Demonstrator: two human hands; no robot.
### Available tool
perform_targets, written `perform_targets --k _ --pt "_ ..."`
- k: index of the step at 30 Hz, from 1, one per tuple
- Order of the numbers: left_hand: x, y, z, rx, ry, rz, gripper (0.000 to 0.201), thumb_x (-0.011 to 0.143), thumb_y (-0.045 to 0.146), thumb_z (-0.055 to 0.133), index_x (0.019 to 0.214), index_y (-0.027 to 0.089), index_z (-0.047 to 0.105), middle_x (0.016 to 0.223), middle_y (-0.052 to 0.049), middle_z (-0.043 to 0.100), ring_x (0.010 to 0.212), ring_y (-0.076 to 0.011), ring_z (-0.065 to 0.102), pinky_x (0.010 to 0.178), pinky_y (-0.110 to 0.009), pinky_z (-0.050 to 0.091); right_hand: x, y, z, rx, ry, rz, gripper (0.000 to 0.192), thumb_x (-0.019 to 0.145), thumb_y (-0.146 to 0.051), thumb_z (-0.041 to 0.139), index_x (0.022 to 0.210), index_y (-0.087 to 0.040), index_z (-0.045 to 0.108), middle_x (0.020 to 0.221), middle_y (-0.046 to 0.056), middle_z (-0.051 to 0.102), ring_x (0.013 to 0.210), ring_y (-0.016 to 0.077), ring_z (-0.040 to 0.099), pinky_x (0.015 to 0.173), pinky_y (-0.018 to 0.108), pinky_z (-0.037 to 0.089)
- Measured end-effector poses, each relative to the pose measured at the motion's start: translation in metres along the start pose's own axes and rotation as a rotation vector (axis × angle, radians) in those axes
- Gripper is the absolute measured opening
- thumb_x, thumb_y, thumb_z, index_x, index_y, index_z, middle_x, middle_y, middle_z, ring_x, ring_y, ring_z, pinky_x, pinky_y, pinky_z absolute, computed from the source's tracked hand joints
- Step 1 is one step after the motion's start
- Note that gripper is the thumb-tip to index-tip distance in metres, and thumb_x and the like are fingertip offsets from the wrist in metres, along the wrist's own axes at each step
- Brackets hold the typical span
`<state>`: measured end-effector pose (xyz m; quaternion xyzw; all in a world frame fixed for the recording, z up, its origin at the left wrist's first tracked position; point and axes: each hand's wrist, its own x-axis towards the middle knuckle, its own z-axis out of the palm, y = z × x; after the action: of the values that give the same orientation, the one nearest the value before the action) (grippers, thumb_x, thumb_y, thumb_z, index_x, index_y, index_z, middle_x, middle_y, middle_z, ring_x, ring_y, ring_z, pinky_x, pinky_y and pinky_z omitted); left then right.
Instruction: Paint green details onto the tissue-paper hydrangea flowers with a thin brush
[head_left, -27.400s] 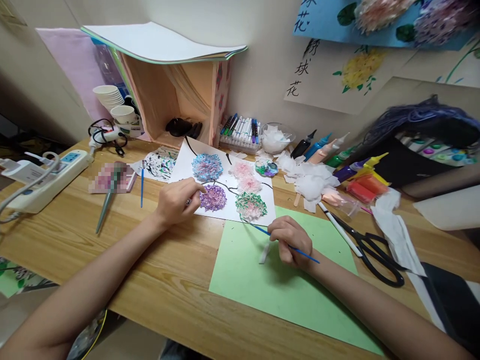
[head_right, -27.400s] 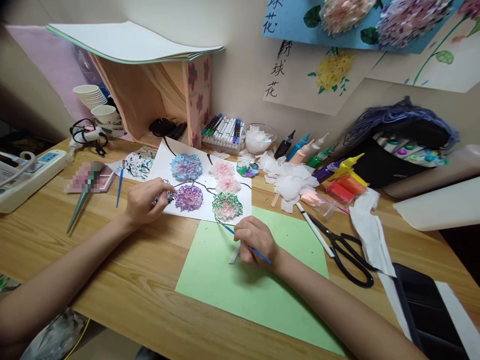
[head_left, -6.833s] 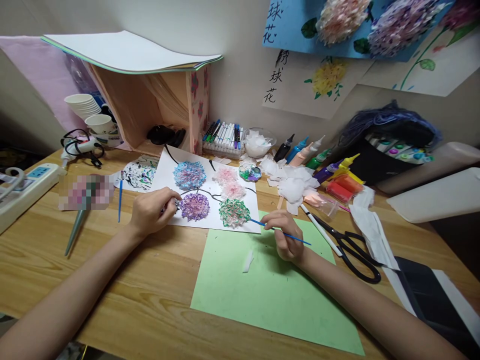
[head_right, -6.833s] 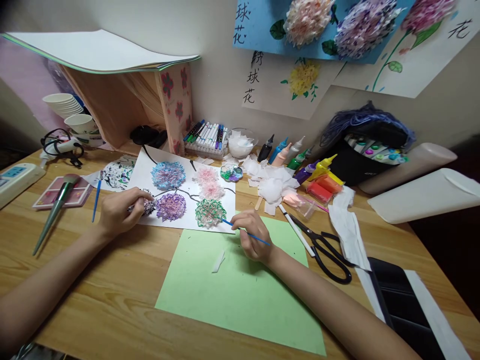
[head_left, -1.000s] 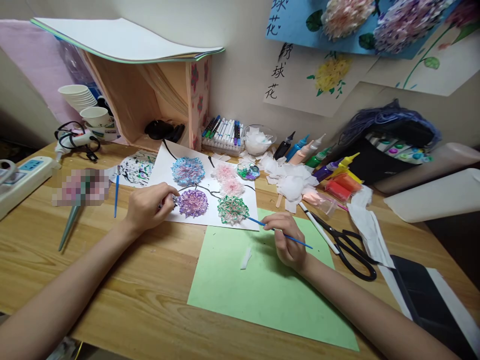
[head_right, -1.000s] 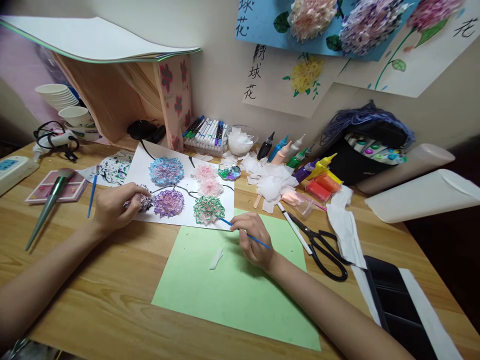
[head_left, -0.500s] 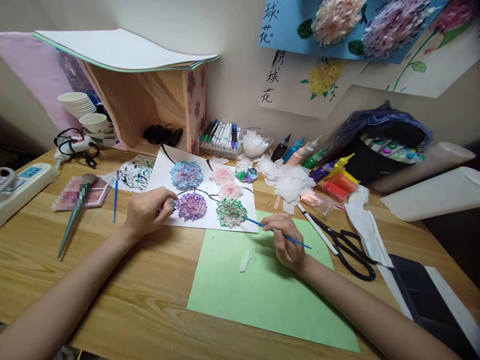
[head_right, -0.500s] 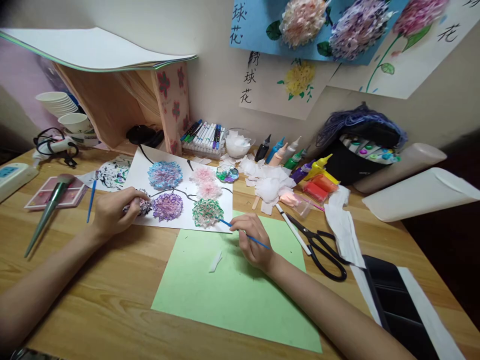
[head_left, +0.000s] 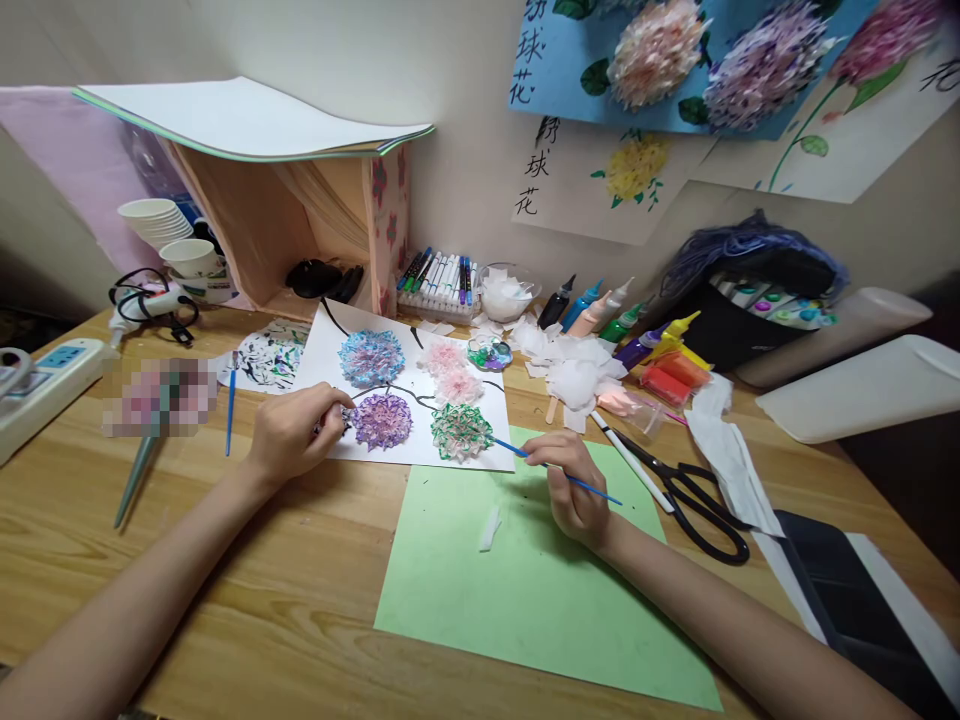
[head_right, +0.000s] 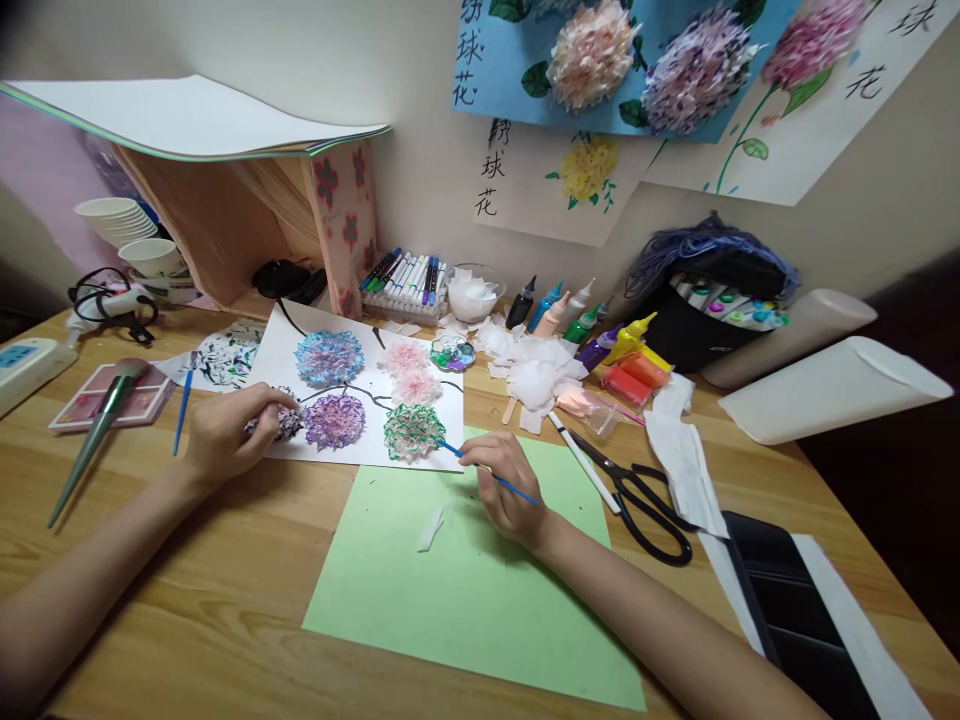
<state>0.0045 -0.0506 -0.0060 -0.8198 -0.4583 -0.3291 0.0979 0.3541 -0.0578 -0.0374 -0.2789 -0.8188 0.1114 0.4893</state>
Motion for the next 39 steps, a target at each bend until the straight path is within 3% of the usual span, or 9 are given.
perform_targets --k 3,5,8,11,21,39 --pt "0.000 -0.001 -0.001 -0.001 -0.010 -0.001 0.021 0.087 0.014 0.043 0.082 0.015 0.062 0.064 0.001 0.060 0.051 -0.0116 0.053 0.054 -0.024 0.038 0.006 0.019 0.000 -0.017 0.154 0.046 0.022 0.094 -0.020 0.036 0.092 -0.024 0.058 0.084 0.004 0.065 0.079 0.0199 0.059 0.073 0.037 0.044" --pt "0.000 -0.001 -0.001 0.001 -0.010 0.000 0.021 0.088 0.014 0.043 0.082 0.016 0.062 0.063 0.001 0.060 0.051 -0.0112 0.053 0.053 -0.024 0.038 0.016 0.037 0.000 -0.025 0.259 0.193 0.026 0.095 -0.023 0.035 0.087 -0.024 0.059 0.081 0.004 0.062 0.082 0.0200 0.057 0.074 0.036 0.043" --pt "0.001 0.000 -0.003 0.004 -0.001 0.007 0.021 0.088 0.014 0.043 0.081 0.016 0.062 0.062 0.002 0.059 0.049 -0.0107 0.052 0.053 -0.024 0.038 0.032 0.060 0.003 0.013 0.253 0.414 0.031 0.097 -0.032 0.034 0.085 -0.022 0.060 0.086 0.006 0.061 0.083 0.0198 0.055 0.075 0.035 0.043" --pt "0.001 0.001 -0.004 0.002 0.000 0.005 0.021 0.088 0.015 0.042 0.082 0.017 0.062 0.063 0.002 0.060 0.050 -0.0107 0.054 0.054 -0.024 0.038 0.046 0.073 0.009 0.108 0.195 0.518 0.035 0.096 -0.040 0.033 0.086 -0.021 0.061 0.089 0.005 0.061 0.079 0.0179 0.055 0.073 0.033 0.043" --pt "0.001 0.001 -0.006 0.001 0.008 0.007 0.021 0.088 0.014 0.042 0.083 0.017 0.061 0.063 0.002 0.060 0.051 -0.0109 0.054 0.054 -0.024 0.038 0.057 0.080 0.020 0.067 0.057 0.503 0.038 0.097 -0.041 0.032 0.086 -0.021 0.062 0.090 0.006 0.063 0.086 0.0193 0.056 0.078 0.033 0.041" --pt "0.004 0.003 -0.007 -0.006 -0.006 -0.033 0.022 0.087 0.018 0.041 0.080 0.019 0.062 0.062 0.003 0.062 0.050 -0.0102 0.054 0.053 -0.023 0.040 0.056 0.081 0.017 0.068 0.070 0.481 0.041 0.097 -0.044 0.031 0.087 -0.020 0.062 0.089 0.006 0.062 0.081 0.0183 0.055 0.076 0.033 0.043"
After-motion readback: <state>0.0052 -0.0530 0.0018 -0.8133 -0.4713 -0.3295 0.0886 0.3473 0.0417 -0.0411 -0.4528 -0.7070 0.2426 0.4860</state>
